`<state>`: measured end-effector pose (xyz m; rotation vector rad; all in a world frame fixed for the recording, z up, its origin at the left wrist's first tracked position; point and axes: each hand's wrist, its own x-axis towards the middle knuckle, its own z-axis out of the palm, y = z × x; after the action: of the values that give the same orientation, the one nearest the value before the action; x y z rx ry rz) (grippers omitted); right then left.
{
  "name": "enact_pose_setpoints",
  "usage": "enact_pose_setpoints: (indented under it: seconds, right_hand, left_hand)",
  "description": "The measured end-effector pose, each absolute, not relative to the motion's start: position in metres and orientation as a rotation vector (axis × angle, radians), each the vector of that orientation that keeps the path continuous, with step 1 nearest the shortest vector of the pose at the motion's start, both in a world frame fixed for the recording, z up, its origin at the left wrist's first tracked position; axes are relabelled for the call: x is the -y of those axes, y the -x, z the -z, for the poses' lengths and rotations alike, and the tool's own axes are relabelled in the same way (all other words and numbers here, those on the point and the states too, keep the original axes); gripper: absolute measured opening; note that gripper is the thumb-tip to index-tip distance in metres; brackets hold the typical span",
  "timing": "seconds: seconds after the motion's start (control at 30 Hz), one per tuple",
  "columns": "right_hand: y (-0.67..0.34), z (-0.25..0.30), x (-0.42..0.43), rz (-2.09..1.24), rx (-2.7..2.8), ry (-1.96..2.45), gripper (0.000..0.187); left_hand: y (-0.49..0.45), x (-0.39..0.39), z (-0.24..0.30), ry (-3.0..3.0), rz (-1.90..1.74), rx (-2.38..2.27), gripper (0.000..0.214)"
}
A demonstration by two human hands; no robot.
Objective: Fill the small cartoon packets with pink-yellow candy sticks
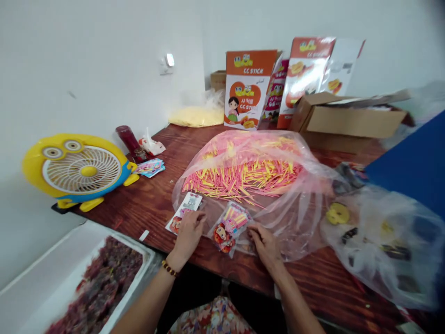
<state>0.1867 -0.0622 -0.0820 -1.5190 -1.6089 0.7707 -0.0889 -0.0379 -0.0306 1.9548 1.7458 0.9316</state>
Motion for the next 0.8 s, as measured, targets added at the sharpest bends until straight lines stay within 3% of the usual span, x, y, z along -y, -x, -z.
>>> enact_pose_setpoints:
  seconds: [0.17, 0.37, 0.53, 0.8]
  right_hand:
    - [-0.199, 0.058, 0.047, -0.827, 1.706, 1.464, 0.029]
    - [-0.195, 0.017, -0.038, -0.326, 2.111, 1.485, 0.029]
    - [-0.167, 0.009, -0.111, -0.015, 2.636, 1.498, 0.033]
    - [-0.155, 0.014, -0.145, 0.188, 2.883, 1.230, 0.028]
  left_hand:
    - [0.121, 0.013, 0.026, -2.114, -0.615, -2.152, 0.032]
    - [0.131, -0.005, 0.030, -2.063, -0.172, -2.434, 0.046]
    - [0.131, -0.006, 0.038, -2.079, -0.290, -2.417, 0.044]
    - [0.143, -0.014, 0.044, -1.929, -0.535, -2.245, 0.022]
